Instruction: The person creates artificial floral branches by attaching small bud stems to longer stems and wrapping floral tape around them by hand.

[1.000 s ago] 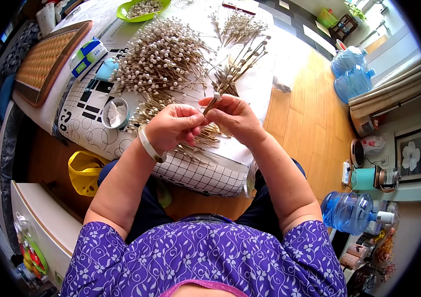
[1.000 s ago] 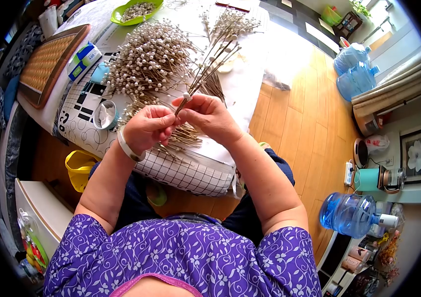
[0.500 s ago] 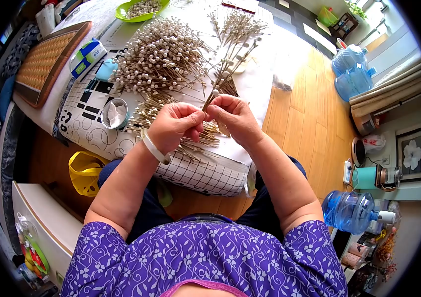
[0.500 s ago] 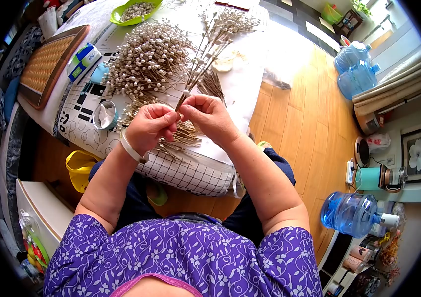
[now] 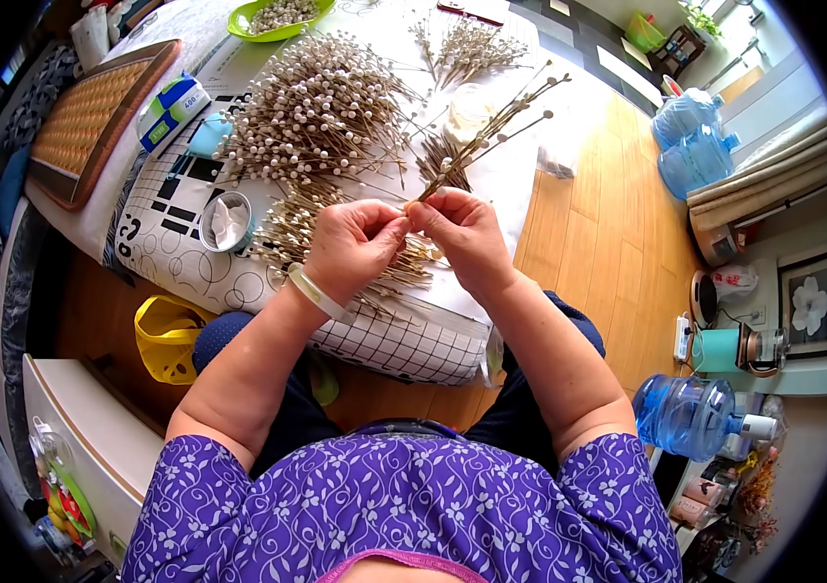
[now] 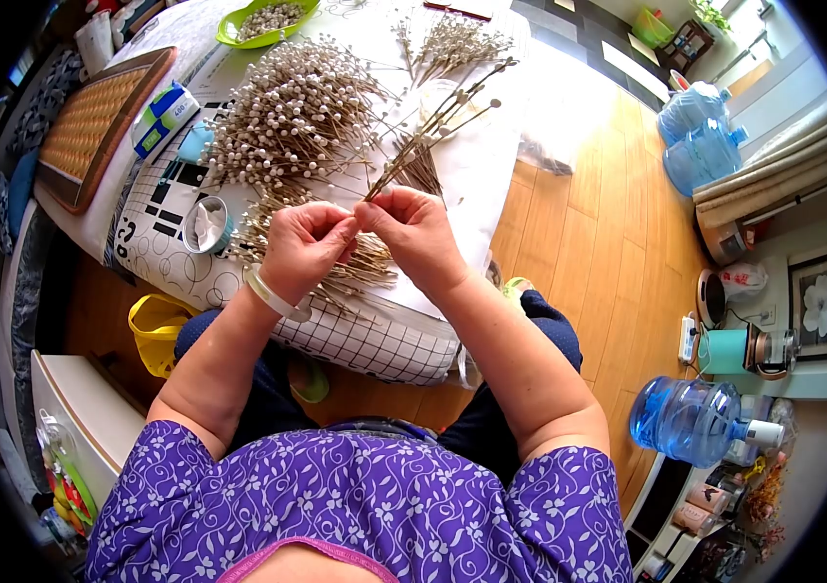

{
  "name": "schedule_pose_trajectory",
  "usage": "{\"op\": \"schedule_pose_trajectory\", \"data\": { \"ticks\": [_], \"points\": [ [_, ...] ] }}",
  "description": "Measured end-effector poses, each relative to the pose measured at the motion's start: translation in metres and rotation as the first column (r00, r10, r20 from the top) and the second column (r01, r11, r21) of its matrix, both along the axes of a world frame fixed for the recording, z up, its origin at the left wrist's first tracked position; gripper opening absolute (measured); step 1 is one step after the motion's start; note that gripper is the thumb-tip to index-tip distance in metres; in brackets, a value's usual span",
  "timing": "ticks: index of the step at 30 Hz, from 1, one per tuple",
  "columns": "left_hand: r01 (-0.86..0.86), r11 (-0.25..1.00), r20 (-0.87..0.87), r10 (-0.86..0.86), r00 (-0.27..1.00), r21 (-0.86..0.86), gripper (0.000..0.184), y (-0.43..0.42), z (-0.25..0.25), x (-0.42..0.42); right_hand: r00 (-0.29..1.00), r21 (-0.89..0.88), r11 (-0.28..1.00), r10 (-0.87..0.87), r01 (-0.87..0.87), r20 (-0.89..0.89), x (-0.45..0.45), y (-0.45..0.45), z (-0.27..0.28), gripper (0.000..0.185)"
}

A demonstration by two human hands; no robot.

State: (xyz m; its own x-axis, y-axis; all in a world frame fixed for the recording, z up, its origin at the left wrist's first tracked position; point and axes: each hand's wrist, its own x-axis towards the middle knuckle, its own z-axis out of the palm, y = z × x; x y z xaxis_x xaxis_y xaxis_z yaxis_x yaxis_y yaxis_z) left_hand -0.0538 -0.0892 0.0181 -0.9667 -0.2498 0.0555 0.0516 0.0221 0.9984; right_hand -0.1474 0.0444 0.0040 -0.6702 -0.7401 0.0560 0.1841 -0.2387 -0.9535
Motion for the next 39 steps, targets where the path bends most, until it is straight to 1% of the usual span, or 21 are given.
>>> {"op": "schedule_pose_trajectory", "data": {
  "ticks": [2,4,5,7,8,10,11,13,16,18,20,22,24,26,30,32,33,35,36,38,39],
  "points": [
    [0.009,1.000,0.002,-0.009,1.000,0.008,0.009,-0.001,0.001,0.000,1.000,-0.009,1.000,0.020,-0.020,-0.001,0.000,0.001,0.003,0.011],
    [0.134,0.935,0.129,-0.185,0.974,0.329,0.011,-0.008,0.007,0.000,0.999,-0.018,0.999,0.039,-0.039,-0.003,0.001,0.001,0.006,0.011],
    [0.134,0.935,0.129,-0.185,0.974,0.330,0.011,-0.010,0.008,0.000,0.999,-0.024,0.999,0.033,-0.033,-0.006,0.002,0.001,0.007,0.012],
    [0.164,0.879,0.192,-0.274,0.942,0.448,0.014,-0.012,0.009,0.001,1.000,-0.031,0.999,0.028,-0.028,-0.010,0.003,0.001,0.008,0.012],
    [0.165,0.879,0.192,-0.274,0.942,0.448,0.014,-0.012,0.009,0.001,0.998,-0.028,0.998,0.060,-0.060,-0.010,0.002,0.002,0.009,0.013],
    [0.157,0.764,0.212,-0.360,0.909,0.626,0.016,-0.012,0.008,0.001,0.996,-0.026,0.996,0.090,-0.091,-0.011,-0.001,0.004,0.010,0.014],
    [0.158,0.764,0.212,-0.361,0.908,0.625,0.016,-0.012,0.007,0.000,0.992,-0.024,0.992,0.122,-0.122,-0.009,-0.002,0.004,0.009,0.014],
    [0.210,0.712,0.166,-0.420,0.892,0.670,0.018,-0.013,0.004,0.001,0.988,-0.020,0.988,0.152,-0.152,-0.004,-0.003,0.004,0.008,0.015],
    [0.213,0.746,0.148,-0.385,0.911,0.630,0.018,-0.014,0.004,0.001,0.978,-0.040,0.978,0.202,-0.204,-0.052,-0.005,0.004,0.013,0.017],
    [0.204,0.748,0.150,-0.376,0.915,0.631,0.018,-0.016,0.006,0.002,0.976,-0.035,0.977,0.212,-0.210,0.054,-0.005,0.007,0.020,0.018],
    [0.186,0.749,0.160,-0.364,0.918,0.636,0.018,-0.017,0.006,0.005,0.977,-0.015,0.979,0.203,-0.202,0.064,-0.008,0.010,0.018,0.019],
    [0.180,0.760,0.142,-0.337,0.931,0.625,0.018,-0.021,0.006,0.004,0.963,0.111,0.958,0.268,-0.264,-0.029,-0.014,0.011,0.013,0.018],
    [0.177,0.756,0.140,-0.335,0.932,0.630,0.018,-0.018,0.010,0.005,0.970,0.069,0.969,0.241,-0.239,-0.016,-0.013,0.009,0.011,0.018],
    [0.177,0.753,0.121,-0.322,0.939,0.634,0.018,-0.017,0.007,0.005,0.970,-0.022,0.975,0.222,-0.221,0.094,-0.009,0.008,0.013,0.017],
    [0.188,0.724,0.084,-0.321,0.943,0.664,0.017,-0.016,0.005,0.004,0.972,-0.035,0.975,0.222,-0.220,0.072,-0.013,0.006,0.007,0.016],
    [0.081,0.903,0.192,-0.176,0.966,0.421,0.016,-0.011,0.011,0.004,0.970,-0.041,0.979,0.203,-0.199,0.137,-0.013,0.006,0.007,0.016],
    [0.082,0.903,0.191,-0.176,0.966,0.421,0.016,-0.009,0.010,0.002,0.970,-0.042,0.979,0.202,-0.198,0.136,-0.013,0.005,0.007,0.016],
    [-0.005,0.984,0.124,-0.017,0.992,0.180,0.013,-0.005,0.003,0.000,0.986,-0.009,0.988,0.156,-0.156,0.056,-0.012,0.005,0.005,0.015],
    [-0.007,0.984,0.126,-0.016,0.992,0.180,0.013,-0.003,0.001,0.000,0.986,-0.009,0.988,0.157,-0.157,0.057,-0.010,0.003,0.004,0.015],
    [-0.036,0.999,0.041,0.035,0.999,0.036,0.012,-0.001,-0.001,-0.001,0.998,0.059,0.997,0.047,-0.044,-0.046,-0.007,0.002,0.004,0.014],
    [-0.032,0.999,0.029,0.031,0.999,0.006,0.011,-0.001,0.000,-0.002,0.998,0.058,0.997,0.045,-0.043,-0.047,-0.006,0.002,0.004,0.014]
  ]
}}
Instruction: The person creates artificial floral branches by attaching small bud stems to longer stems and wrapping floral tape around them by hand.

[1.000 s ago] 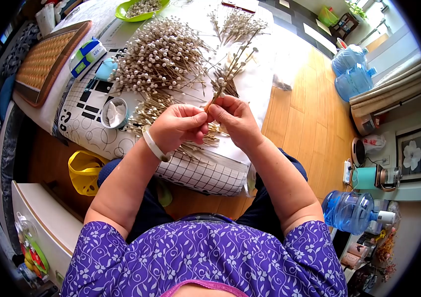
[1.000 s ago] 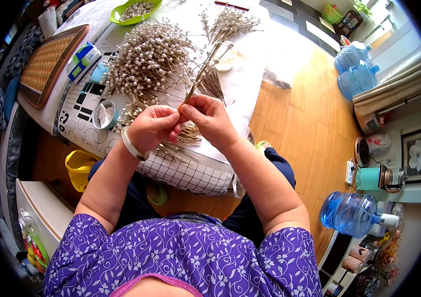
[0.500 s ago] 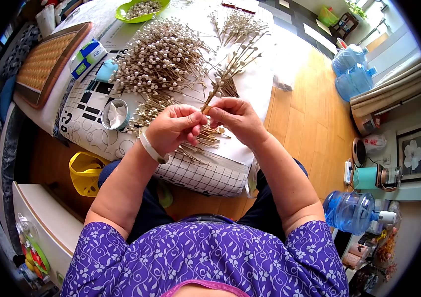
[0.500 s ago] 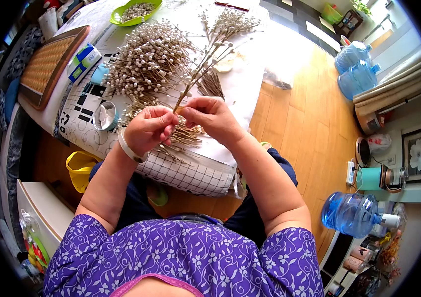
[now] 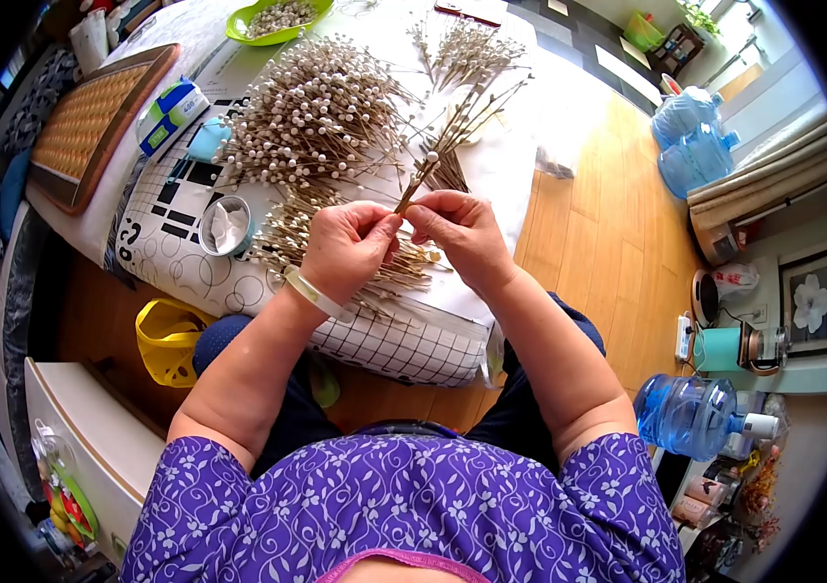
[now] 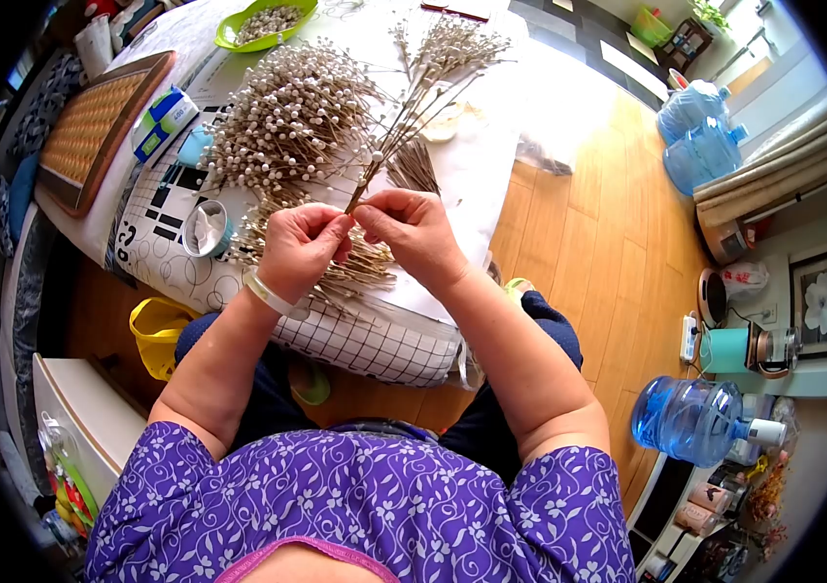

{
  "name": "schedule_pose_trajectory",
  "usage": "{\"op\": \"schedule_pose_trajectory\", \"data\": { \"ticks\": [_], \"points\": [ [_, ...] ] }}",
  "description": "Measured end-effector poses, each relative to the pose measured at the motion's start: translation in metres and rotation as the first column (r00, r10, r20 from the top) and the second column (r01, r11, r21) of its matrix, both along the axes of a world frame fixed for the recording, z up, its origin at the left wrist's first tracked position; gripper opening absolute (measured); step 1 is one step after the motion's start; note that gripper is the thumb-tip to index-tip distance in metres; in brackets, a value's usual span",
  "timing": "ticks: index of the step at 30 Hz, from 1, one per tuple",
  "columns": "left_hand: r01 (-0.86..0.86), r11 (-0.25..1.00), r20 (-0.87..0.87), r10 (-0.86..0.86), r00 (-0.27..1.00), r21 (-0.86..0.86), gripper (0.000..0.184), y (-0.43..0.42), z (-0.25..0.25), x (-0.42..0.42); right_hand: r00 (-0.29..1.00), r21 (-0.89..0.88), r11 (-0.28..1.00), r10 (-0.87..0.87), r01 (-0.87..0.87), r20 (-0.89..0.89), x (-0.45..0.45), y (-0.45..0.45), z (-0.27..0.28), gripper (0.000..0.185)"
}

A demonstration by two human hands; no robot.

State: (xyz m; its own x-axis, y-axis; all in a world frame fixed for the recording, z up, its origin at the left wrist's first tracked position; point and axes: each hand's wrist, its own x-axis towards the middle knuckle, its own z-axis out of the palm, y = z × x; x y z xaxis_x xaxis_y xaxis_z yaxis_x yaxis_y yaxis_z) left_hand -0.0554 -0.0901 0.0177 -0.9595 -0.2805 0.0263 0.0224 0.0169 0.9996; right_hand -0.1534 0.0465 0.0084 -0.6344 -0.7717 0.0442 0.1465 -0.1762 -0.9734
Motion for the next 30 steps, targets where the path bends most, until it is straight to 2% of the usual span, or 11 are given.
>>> {"op": "schedule_pose_trajectory", "data": {
  "ticks": [5,10,12,13,15,16,18,19,21,24,30],
  "points": [
    [-0.001,1.000,-0.024,0.001,1.000,-0.009,0.010,0.002,-0.001,-0.001,0.992,0.016,0.995,-0.096,0.098,-0.087,0.006,-0.003,0.004,0.015],
    [0.032,0.998,-0.019,-0.033,0.999,-0.057,0.009,0.001,-0.001,0.000,0.994,0.051,0.996,-0.073,0.077,-0.077,0.003,-0.002,0.005,0.010],
    [0.009,0.933,-0.084,-0.042,0.996,-0.360,0.008,0.001,-0.004,-0.001,0.996,0.064,0.997,-0.036,0.041,-0.077,0.000,-0.002,0.003,0.009],
    [0.010,0.933,-0.082,-0.042,0.996,-0.359,0.008,0.002,-0.004,0.000,0.999,0.026,0.999,-0.027,0.027,-0.026,0.000,-0.003,0.003,0.007],
    [0.078,0.997,-0.044,-0.076,0.996,0.023,0.010,0.004,-0.002,0.001,1.000,-0.012,1.000,-0.015,0.016,0.022,0.000,-0.002,0.003,0.006],
    [0.076,0.997,-0.048,-0.075,0.996,0.023,0.010,0.004,0.000,0.001,1.000,-0.024,1.000,-0.006,0.007,0.013,-0.002,-0.002,0.002,0.005],
    [0.177,0.953,0.011,-0.185,0.983,0.246,0.015,0.001,0.006,0.002,1.000,-0.036,0.999,0.003,-0.003,0.005,-0.002,-0.001,0.004,0.005],
    [0.175,0.953,0.010,-0.183,0.983,0.247,0.015,-0.002,0.007,0.003,0.997,-0.067,0.998,0.026,-0.021,0.074,0.000,-0.001,0.006,0.005],
    [0.249,0.843,0.117,-0.341,0.933,0.477,0.018,-0.006,0.010,0.003,0.988,-0.100,0.994,0.051,-0.037,0.143,0.001,-0.001,0.007,0.006],
    [0.235,0.857,0.120,-0.321,0.939,0.459,0.017,-0.008,0.008,0.003,0.975,-0.129,0.987,0.123,-0.100,0.186,-0.002,0.001,0.006,0.009],
    [0.169,0.879,0.152,-0.260,0.954,0.446,0.016,-0.010,0.010,0.005,0.986,-0.012,0.989,0.146,-0.146,0.075,-0.012,0.004,0.008,0.016]
  ]
}}
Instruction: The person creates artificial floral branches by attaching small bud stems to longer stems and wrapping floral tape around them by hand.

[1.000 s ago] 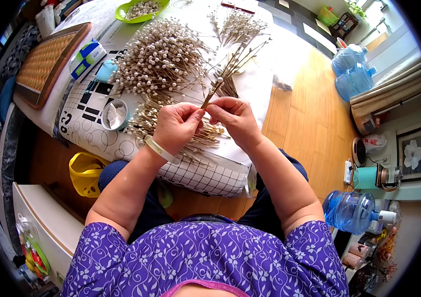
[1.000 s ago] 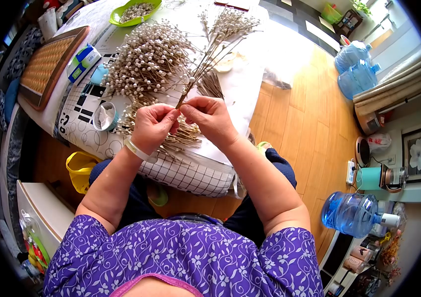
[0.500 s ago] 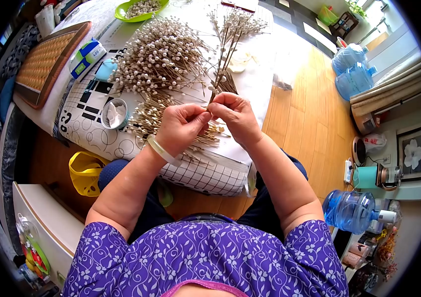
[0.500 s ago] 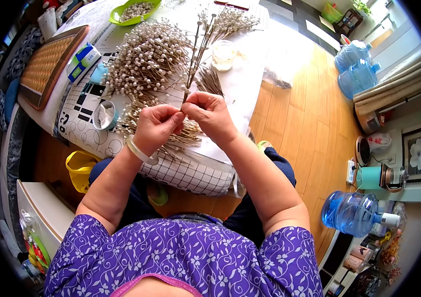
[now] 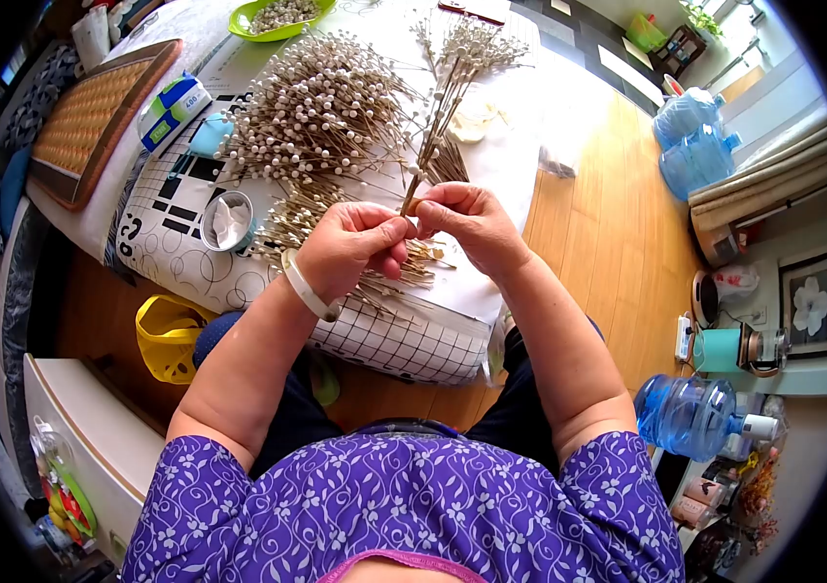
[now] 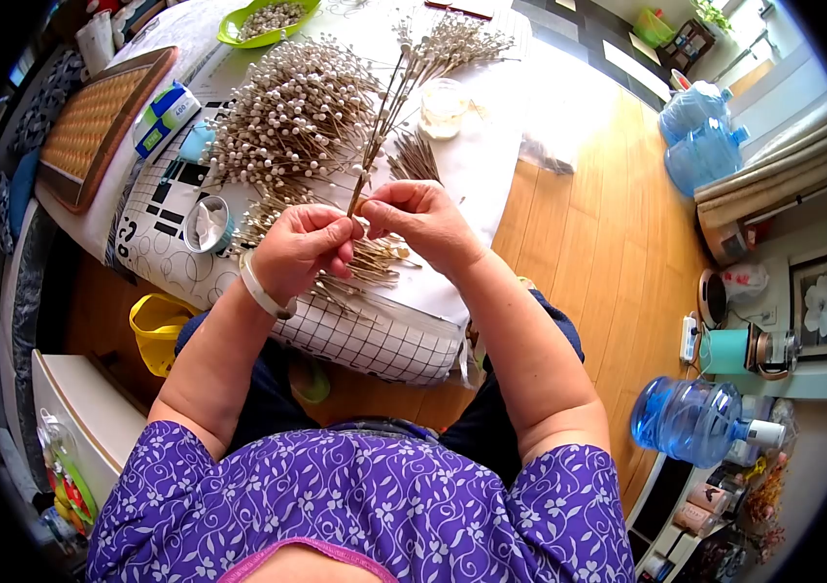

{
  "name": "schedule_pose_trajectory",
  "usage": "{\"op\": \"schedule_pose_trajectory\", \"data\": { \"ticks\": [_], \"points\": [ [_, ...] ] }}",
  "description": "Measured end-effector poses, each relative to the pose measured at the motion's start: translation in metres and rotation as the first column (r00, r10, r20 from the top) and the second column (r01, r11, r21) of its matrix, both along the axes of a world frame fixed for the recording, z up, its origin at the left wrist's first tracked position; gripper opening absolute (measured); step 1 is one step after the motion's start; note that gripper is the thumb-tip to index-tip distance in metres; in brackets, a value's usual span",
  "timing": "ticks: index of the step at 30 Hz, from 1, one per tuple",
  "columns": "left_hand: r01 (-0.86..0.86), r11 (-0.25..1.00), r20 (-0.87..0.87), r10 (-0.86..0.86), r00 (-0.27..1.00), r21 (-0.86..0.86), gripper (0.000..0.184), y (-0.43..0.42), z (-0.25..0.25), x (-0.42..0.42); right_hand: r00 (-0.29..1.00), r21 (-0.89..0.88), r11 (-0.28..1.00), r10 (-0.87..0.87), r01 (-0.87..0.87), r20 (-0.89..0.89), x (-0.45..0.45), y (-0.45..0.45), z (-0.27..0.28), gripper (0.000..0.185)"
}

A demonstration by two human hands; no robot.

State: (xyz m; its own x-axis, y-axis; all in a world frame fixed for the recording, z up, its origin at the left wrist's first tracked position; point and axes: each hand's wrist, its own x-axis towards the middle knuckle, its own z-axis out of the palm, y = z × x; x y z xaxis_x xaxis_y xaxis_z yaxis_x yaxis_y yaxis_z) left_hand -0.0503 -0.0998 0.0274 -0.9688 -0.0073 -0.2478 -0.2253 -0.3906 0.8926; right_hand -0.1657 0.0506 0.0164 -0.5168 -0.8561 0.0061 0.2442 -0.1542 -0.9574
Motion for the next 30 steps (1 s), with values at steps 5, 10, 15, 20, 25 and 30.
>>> {"op": "schedule_pose_trajectory", "data": {
  "ticks": [5,10,15,20,25,30],
  "points": [
    [-0.062,0.996,0.001,0.062,0.998,-0.068,0.016,0.004,-0.001,-0.002,0.998,0.009,1.000,-0.006,0.006,-0.064,0.001,0.000,-0.001,0.013],
    [-0.066,0.995,-0.029,0.064,0.997,-0.073,0.015,0.007,-0.002,-0.002,0.979,-0.014,0.997,-0.071,0.069,-0.191,0.004,-0.003,-0.006,0.013],
    [-0.063,0.990,-0.066,0.055,0.996,-0.128,0.015,0.006,-0.007,-0.004,0.974,0.030,0.997,-0.068,0.076,-0.217,0.004,-0.003,-0.003,0.013],
    [-0.026,1.000,-0.025,0.025,0.999,-0.015,0.015,0.007,0.001,-0.003,0.990,0.024,0.997,-0.065,0.069,-0.122,0.004,-0.003,-0.001,0.014],
    [-0.062,0.993,-0.073,0.054,0.996,-0.104,0.014,0.003,0.002,-0.002,0.995,0.069,0.996,0.069,-0.064,-0.067,-0.008,0.004,0.001,0.020],
    [-0.087,0.992,-0.050,0.083,0.995,-0.093,0.014,-0.006,0.005,0.002,0.970,0.253,0.955,0.193,-0.152,-0.146,-0.027,0.015,-0.008,0.019]
  ]
}}
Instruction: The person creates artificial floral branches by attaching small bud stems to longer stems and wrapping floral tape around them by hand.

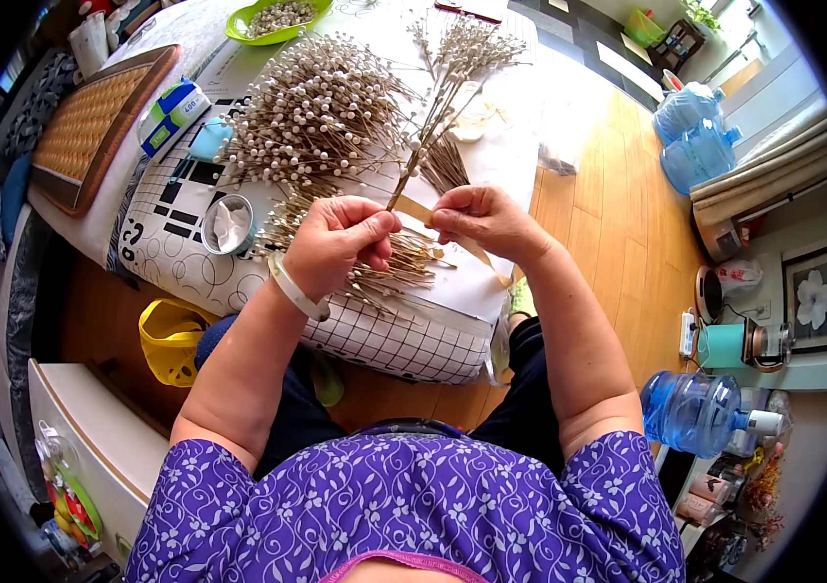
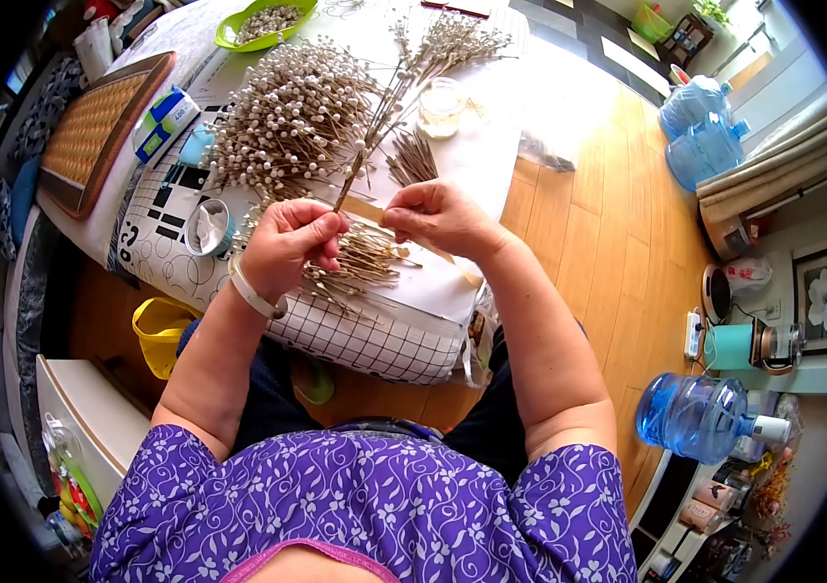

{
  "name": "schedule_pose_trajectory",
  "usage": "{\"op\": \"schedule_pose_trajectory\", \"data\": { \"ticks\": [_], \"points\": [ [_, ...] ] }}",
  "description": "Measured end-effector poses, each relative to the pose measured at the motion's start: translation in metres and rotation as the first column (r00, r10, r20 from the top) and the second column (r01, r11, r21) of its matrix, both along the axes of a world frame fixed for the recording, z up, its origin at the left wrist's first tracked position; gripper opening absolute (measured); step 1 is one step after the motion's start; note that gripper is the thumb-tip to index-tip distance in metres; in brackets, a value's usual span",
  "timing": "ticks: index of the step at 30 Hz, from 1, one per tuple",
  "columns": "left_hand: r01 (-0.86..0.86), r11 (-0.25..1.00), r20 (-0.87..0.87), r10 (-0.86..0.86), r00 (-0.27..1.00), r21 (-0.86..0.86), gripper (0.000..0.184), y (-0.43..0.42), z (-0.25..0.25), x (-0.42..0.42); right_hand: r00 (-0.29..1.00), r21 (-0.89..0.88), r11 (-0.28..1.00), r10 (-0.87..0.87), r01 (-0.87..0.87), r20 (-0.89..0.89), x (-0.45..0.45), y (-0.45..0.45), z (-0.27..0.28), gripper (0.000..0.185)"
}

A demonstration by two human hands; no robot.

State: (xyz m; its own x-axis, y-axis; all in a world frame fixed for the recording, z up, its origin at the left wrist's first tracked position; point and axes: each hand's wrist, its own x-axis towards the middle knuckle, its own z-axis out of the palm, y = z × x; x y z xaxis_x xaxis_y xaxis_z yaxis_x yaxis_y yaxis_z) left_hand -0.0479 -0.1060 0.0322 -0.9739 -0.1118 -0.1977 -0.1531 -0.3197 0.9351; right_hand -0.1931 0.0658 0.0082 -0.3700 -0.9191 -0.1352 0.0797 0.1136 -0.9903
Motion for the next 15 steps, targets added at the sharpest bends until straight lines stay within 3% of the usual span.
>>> {"op": "schedule_pose_trajectory", "data": {
  "ticks": [3,5,8,11,15],
  "points": [
    [0.042,0.999,0.017,-0.042,0.999,-0.030,0.014,0.003,0.000,-0.001,0.992,0.147,0.988,0.056,-0.039,-0.117,-0.005,0.006,0.013,0.022],
    [0.061,0.998,0.006,-0.061,0.998,-0.022,0.014,0.006,0.000,0.000,0.999,0.097,0.995,0.034,-0.031,-0.038,0.001,0.008,0.023,0.027],
    [0.083,0.996,0.036,-0.082,0.996,-0.024,0.014,0.009,0.000,-0.001,0.976,-0.127,0.992,0.011,0.017,0.218,0.010,0.002,0.023,0.032],
    [0.102,0.995,0.018,-0.102,0.995,-0.020,0.014,0.006,-0.002,0.000,0.954,-0.128,0.988,-0.049,0.091,0.296,0.021,-0.010,0.022,0.025],
    [0.043,0.999,-0.007,-0.043,0.999,-0.009,0.013,0.006,-0.001,-0.001,0.969,-0.154,0.981,-0.076,0.115,0.237,0.025,-0.016,0.013,0.015]
  ]
}}
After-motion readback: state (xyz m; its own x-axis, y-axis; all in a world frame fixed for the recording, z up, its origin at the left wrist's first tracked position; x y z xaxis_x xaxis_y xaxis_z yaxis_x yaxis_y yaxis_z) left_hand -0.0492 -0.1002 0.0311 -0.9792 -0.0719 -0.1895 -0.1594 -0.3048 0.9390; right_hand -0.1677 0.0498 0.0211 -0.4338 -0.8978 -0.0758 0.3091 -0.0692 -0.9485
